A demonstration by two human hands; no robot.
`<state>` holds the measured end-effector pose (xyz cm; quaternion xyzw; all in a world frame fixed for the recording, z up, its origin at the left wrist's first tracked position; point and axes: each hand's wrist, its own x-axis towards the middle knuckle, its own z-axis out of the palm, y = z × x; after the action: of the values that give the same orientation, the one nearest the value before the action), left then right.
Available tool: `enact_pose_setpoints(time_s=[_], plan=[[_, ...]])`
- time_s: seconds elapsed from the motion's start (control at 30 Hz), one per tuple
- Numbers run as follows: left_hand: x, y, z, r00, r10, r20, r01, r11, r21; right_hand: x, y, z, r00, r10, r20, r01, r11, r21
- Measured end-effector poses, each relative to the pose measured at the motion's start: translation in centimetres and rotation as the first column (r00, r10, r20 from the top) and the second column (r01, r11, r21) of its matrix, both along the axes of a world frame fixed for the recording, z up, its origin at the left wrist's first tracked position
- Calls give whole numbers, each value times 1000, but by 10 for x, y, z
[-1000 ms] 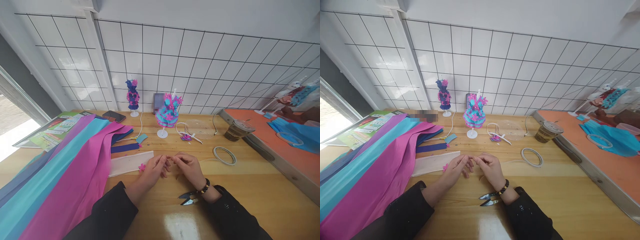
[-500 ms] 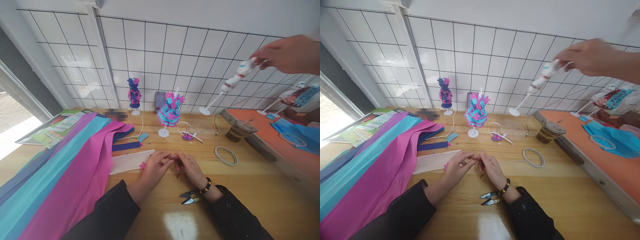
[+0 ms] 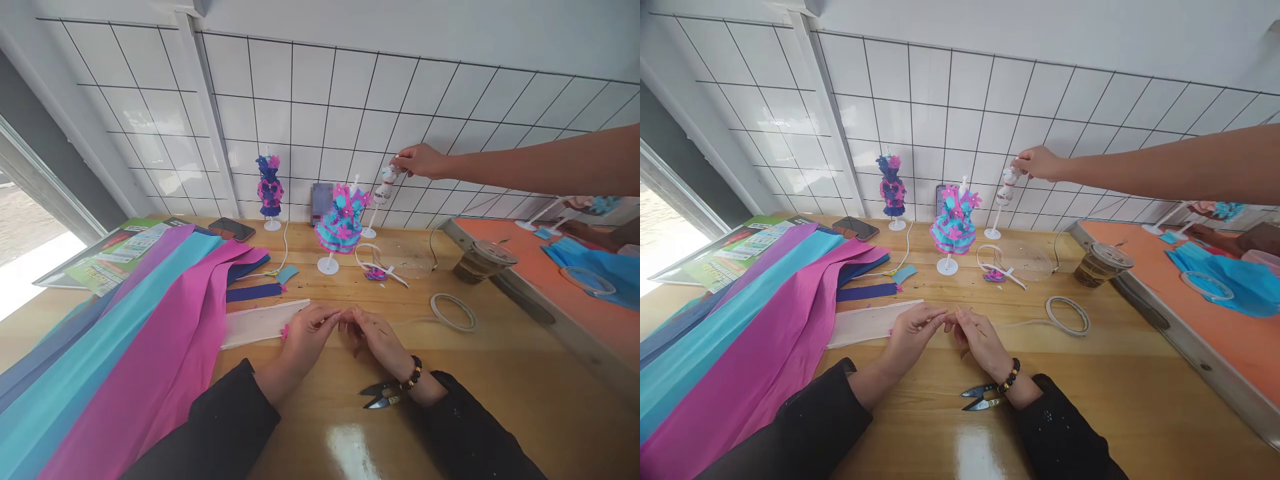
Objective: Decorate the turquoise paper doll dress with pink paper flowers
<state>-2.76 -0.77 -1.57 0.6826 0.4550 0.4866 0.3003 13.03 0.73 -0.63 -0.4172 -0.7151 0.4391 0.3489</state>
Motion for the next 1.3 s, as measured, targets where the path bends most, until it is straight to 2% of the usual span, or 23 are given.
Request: enact_pose_setpoints(time_s=[0.1, 0.2, 0.37, 0.63, 0.83, 1.1, 1.3], plan=[[-1, 0, 0, 999, -1, 34, 5, 995, -97, -1, 0, 1, 999, 1, 39, -4, 997, 79], [-1, 0, -2, 997, 46, 61, -34, 982, -188, -1, -1, 1, 996, -31, 83, 15, 984, 180], [-1, 0, -3, 997, 65, 46, -52, 968, -245, -2, -1, -6, 989, -132, 68, 108, 953, 283], [3, -2, -1, 988, -66, 141, 105, 950, -294, -2, 0, -7, 990, -89, 107, 37, 908, 418], [2, -3, -1, 984, -97, 152, 140, 939, -313, -1, -1, -5, 987, -110, 115, 49, 899, 436], [2, -3, -6, 991, -132, 26, 134, 952, -275, -2, 0, -2, 989, -101, 106, 46, 900, 433], [2, -4, -2, 977, -43, 208, 113, 934, -339, 1, 2, -3, 993, -66, 101, 17, 904, 427]])
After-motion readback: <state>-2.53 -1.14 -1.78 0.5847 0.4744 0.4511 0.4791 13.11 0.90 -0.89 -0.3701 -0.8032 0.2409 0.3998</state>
